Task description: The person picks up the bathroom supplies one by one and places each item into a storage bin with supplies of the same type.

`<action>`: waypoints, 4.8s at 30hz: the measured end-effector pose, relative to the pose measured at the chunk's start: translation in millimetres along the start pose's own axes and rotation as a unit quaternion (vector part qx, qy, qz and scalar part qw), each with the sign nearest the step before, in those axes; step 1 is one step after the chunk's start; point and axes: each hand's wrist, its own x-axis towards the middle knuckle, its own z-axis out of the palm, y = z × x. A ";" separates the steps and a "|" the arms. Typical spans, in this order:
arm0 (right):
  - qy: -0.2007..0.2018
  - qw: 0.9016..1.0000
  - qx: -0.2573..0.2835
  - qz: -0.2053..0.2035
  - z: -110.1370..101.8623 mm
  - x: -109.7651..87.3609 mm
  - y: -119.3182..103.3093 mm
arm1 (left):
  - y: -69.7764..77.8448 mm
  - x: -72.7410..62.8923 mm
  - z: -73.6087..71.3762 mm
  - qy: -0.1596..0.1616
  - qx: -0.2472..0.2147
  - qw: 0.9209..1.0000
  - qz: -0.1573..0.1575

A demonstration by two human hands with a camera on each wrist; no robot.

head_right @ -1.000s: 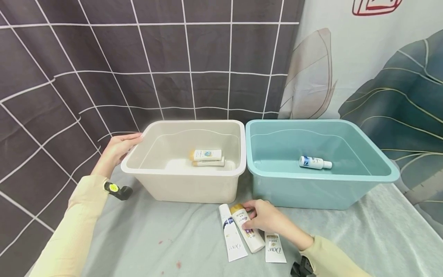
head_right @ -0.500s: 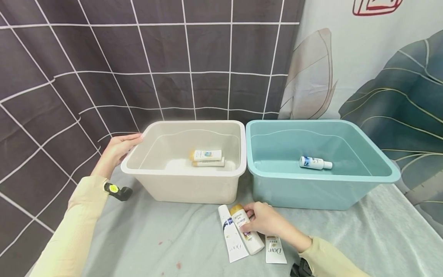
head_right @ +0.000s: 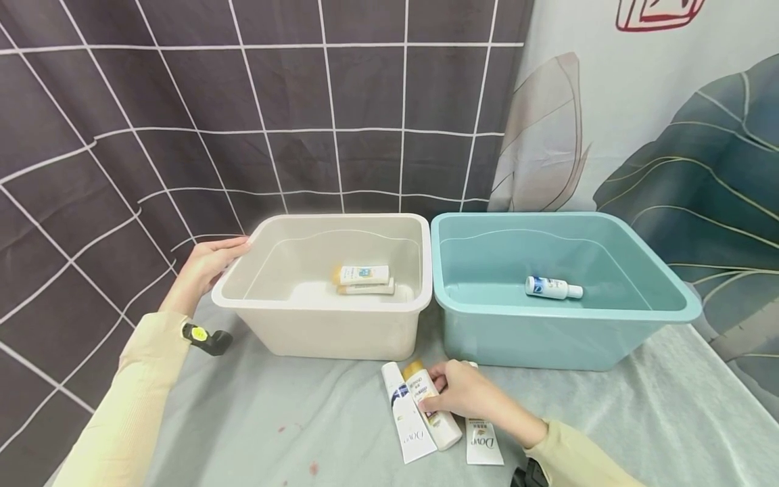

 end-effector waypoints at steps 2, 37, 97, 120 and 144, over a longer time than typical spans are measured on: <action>-0.004 1.000 0.002 -0.001 -0.4 -0.5 0.3 | -0.2 -0.5 -0.4 0.000 0.003 1.000 0.001; -0.016 0.999 0.030 -0.014 0.3 -4.8 -0.5 | -0.3 -1.0 0.0 0.007 0.012 1.000 -0.001; 0.009 0.998 0.056 -0.031 -4.9 -7.3 -2.1 | -2.0 -0.5 0.7 -0.005 -0.005 1.000 0.013; 0.024 0.997 0.058 -0.045 -14.1 -18.0 -11.8 | -1.5 -1.6 0.0 0.001 0.000 1.000 -0.003; 0.031 0.996 0.041 -0.068 -26.7 -24.4 -25.8 | -1.4 -2.7 -0.5 0.000 0.000 1.000 -0.001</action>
